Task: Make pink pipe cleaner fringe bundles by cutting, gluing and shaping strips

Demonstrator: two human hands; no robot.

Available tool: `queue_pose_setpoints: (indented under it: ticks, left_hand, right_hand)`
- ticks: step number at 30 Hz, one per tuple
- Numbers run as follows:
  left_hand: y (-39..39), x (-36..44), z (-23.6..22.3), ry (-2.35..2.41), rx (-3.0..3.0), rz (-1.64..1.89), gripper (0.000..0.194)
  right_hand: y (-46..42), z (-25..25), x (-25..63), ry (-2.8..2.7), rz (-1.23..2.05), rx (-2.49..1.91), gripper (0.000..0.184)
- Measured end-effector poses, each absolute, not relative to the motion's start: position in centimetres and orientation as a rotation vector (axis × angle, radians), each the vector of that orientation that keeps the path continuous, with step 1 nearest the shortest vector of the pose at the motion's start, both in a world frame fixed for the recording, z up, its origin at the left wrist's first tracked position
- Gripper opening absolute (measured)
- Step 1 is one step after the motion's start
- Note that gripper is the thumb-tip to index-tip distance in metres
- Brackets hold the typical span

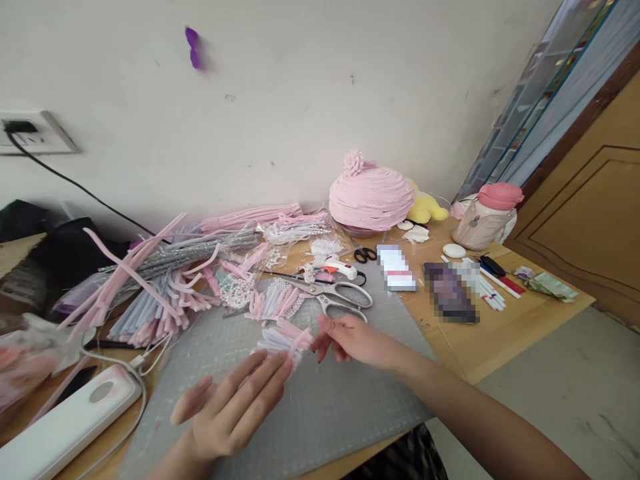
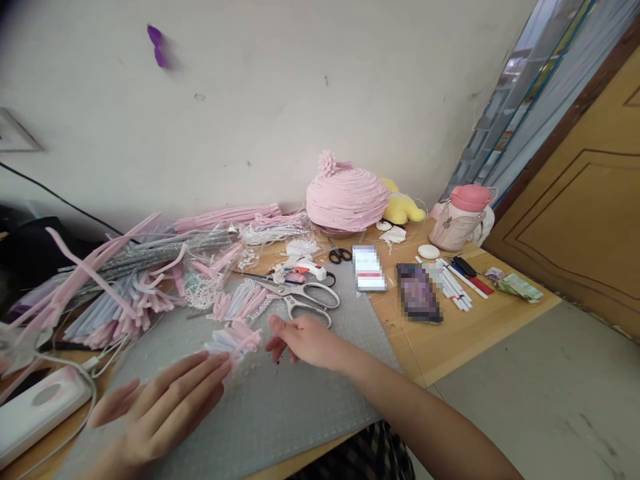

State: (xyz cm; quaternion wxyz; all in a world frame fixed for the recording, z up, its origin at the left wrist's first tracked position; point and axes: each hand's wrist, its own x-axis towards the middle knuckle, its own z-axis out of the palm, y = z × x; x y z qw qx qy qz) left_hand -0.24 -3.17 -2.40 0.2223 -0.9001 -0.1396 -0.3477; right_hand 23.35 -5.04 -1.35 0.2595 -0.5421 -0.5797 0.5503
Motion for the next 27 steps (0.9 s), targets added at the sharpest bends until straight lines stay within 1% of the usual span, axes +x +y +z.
queue_pose_setpoints:
  ticks: [1,3,6,9,11,14,17,19,21,23,24,25,27]
  left_hand:
    - [-3.2,-0.3,-2.5,-0.383,-2.515,-0.945,0.059]
    - [-3.3,-0.2,-2.7,-0.403,-2.564,-0.881,0.059]
    - [-3.5,0.3,-3.2,-0.555,-2.611,-0.804,0.056]
    - [-3.4,0.8,-3.5,-0.678,-2.691,-0.749,0.050]
    - [-3.3,1.2,-3.4,-0.702,-2.719,-0.793,0.043]
    - [-2.9,1.8,-3.4,-0.985,-2.789,-1.036,0.035]
    - [-2.2,2.4,-3.7,-1.490,-2.968,-1.403,0.044]
    - [-1.7,2.8,-4.0,-1.844,-3.145,-1.659,0.047]
    - [-1.5,3.1,-4.1,-2.142,-3.266,-1.788,0.048]
    - [-1.4,3.4,-4.1,-2.322,-3.302,-1.836,0.048]
    - [-1.4,3.4,-4.0,-2.367,-3.291,-1.854,0.047]
    - [-1.4,3.5,-4.0,-2.396,-3.267,-1.872,0.047]
    - [-1.4,3.5,-3.9,-2.438,-3.219,-1.894,0.047]
  right_hand:
    - [-5.0,-1.2,23.2,-1.457,1.680,-1.357,0.061]
    - [-4.9,-1.0,23.0,-1.309,1.852,-1.202,0.050]
    - [-4.8,-0.9,22.9,-1.235,1.819,-1.171,0.030]
    - [-4.6,-1.4,23.0,-1.180,1.744,-1.216,0.022]
    - [-4.4,-1.9,23.0,-1.180,1.672,-1.256,0.019]
    - [-4.3,-2.6,23.2,-1.230,1.592,-1.330,0.015]
    - [-4.3,-3.1,23.0,-1.351,1.610,-1.344,0.014]
    - [-4.5,-3.1,22.7,-1.448,1.612,-1.313,0.016]
    - [-4.9,-2.8,22.6,-1.555,1.560,-1.299,0.021]
    - [-5.4,-1.9,23.4,-1.661,1.402,-1.374,0.027]
    - [-5.7,-1.3,24.3,-1.704,1.260,-1.463,0.029]
    - [-6.0,-0.7,25.5,-1.725,1.056,-1.583,0.032]
    - [-6.6,0.4,28.9,-1.711,0.530,-1.849,0.037]
